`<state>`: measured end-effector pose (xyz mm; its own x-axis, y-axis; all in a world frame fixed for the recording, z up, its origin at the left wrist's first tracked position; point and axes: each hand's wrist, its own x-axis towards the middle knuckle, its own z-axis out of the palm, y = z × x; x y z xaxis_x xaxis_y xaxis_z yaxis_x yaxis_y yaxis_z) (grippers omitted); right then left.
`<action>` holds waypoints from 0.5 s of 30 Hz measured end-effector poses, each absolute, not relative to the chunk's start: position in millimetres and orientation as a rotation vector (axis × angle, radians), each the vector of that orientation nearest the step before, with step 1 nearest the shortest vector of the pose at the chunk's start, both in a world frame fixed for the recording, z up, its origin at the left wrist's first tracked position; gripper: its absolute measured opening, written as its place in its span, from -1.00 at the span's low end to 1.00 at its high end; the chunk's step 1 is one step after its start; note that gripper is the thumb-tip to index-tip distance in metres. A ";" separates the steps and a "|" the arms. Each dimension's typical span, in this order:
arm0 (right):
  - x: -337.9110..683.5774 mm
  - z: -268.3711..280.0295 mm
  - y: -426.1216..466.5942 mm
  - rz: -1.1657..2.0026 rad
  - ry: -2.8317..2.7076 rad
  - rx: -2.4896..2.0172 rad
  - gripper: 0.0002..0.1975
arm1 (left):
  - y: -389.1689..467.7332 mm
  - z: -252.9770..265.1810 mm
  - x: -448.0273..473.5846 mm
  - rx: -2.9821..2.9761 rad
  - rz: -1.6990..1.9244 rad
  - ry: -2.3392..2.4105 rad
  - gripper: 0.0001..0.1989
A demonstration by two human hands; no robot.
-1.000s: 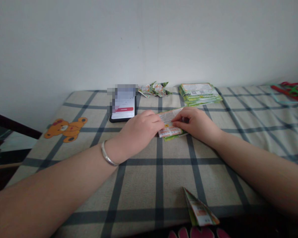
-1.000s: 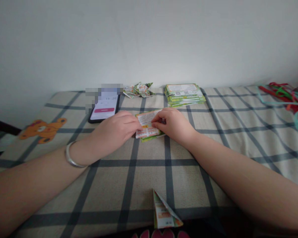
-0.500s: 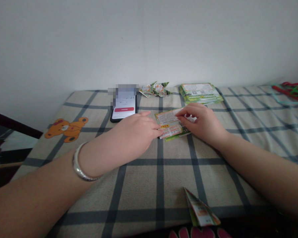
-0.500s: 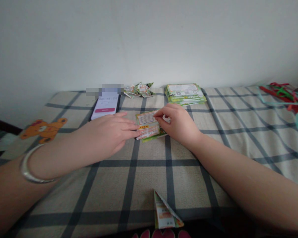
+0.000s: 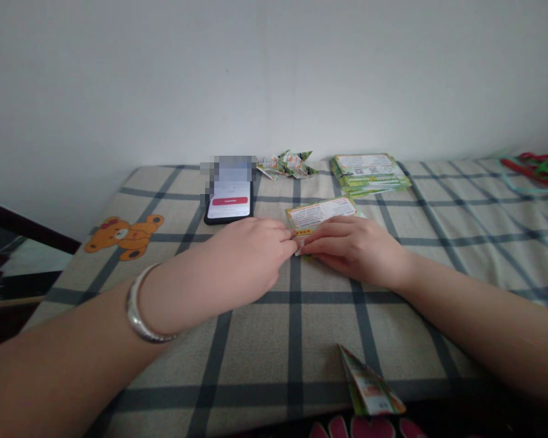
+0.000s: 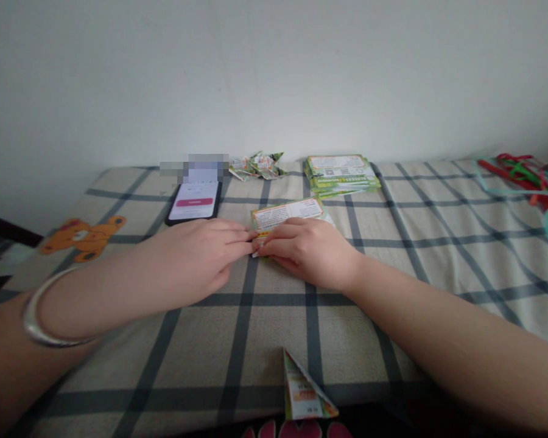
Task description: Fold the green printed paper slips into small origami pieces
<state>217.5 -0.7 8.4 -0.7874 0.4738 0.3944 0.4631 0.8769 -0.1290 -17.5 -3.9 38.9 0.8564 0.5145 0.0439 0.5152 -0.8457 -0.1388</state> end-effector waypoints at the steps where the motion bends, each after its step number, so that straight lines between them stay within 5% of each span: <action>1: 218.2 8.0 -1.0 0.037 -2.625 -0.693 -0.75 | -3.8 40.5 -18.3 -2.900 -0.013 -0.790 -0.70; 15: 216.4 9.7 -4.6 -0.007 -2.692 -0.760 -0.73 | -2.9 44.7 -22.4 -2.951 0.024 -0.765 -0.77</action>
<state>216.4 -4.6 9.7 -0.7979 0.5067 0.3266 0.5085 0.8567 -0.0868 -22.4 -2.9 44.7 0.8744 0.4852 0.0080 0.4838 -0.8702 -0.0938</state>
